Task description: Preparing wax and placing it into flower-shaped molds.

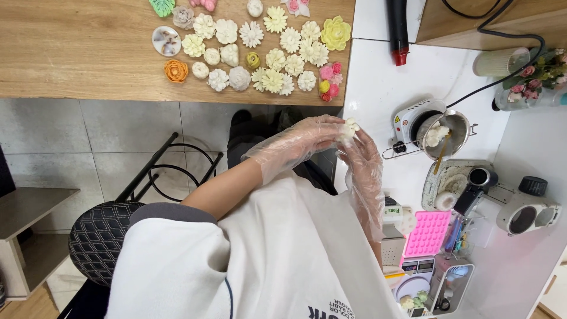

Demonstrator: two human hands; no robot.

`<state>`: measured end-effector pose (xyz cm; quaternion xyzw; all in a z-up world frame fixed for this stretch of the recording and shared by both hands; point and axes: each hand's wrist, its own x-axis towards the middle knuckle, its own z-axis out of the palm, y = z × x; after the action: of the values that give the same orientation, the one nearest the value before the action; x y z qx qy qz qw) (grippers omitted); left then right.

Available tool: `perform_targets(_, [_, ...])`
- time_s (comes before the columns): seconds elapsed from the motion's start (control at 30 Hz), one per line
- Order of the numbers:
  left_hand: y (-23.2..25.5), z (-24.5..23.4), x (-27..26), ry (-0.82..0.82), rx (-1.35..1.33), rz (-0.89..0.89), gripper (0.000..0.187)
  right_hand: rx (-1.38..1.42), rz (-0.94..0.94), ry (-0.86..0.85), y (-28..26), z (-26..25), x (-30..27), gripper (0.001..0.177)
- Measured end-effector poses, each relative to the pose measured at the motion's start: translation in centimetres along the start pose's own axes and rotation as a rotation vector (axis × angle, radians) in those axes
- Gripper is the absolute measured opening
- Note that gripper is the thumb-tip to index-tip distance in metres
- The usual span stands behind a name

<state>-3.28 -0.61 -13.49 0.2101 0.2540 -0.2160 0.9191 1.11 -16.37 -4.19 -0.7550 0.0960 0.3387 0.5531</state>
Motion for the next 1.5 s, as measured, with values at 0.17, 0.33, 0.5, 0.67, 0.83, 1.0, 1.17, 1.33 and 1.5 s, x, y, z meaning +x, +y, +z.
perform_targets(0.17, [0.1, 0.5, -0.3, 0.021, 0.03, 0.005, 0.046, -0.002, -0.031, -0.018, 0.3, -0.2, -0.1, 0.061])
perform_targets(0.33, [0.0, 0.9, -0.1, -0.029, 0.032, 0.003, 0.048, -0.006, -0.111, -0.034, 1.1, -0.4, -0.1, 0.067])
perform_targets(0.5, [-0.9, 0.3, 0.4, -0.068, 0.023, 0.014, 0.052, -0.099, -0.144, 0.009, -0.3, 0.6, -1.1, 0.068])
perform_targets(0.67, [0.0, 1.1, -1.0, -0.065, 0.019, 0.05, 0.052, -0.25, -0.177, 0.048, -0.3, 0.8, -0.8, 0.066])
perform_targets(0.83, [1.5, 1.4, -3.1, 0.018, 0.033, 0.048, 0.073, -0.354, -0.185, -0.022, 0.0, 1.0, -0.6, 0.073])
perform_targets(1.0, [-0.3, -4.3, -2.1, 0.192, -0.067, 0.086, 0.102, -0.422, -0.223, -0.097, 0.5, 1.2, -0.7, 0.075])
perform_targets(1.17, [-3.2, -14.4, -1.2, 0.545, -0.458, 0.335, 0.104, -0.492, -0.191, -0.09, 0.9, 1.0, -0.3, 0.071])
perform_targets(1.33, [-5.3, -20.2, -1.4, 0.531, -0.602, 0.446, 0.097, -0.522, -0.15, -0.078, 0.0, 1.1, -0.6, 0.07])
perform_targets(1.5, [-4.8, -20.4, -2.0, 0.563, -0.568, 0.47, 0.094, -0.513, -0.148, -0.075, -0.1, 1.0, -0.4, 0.069])
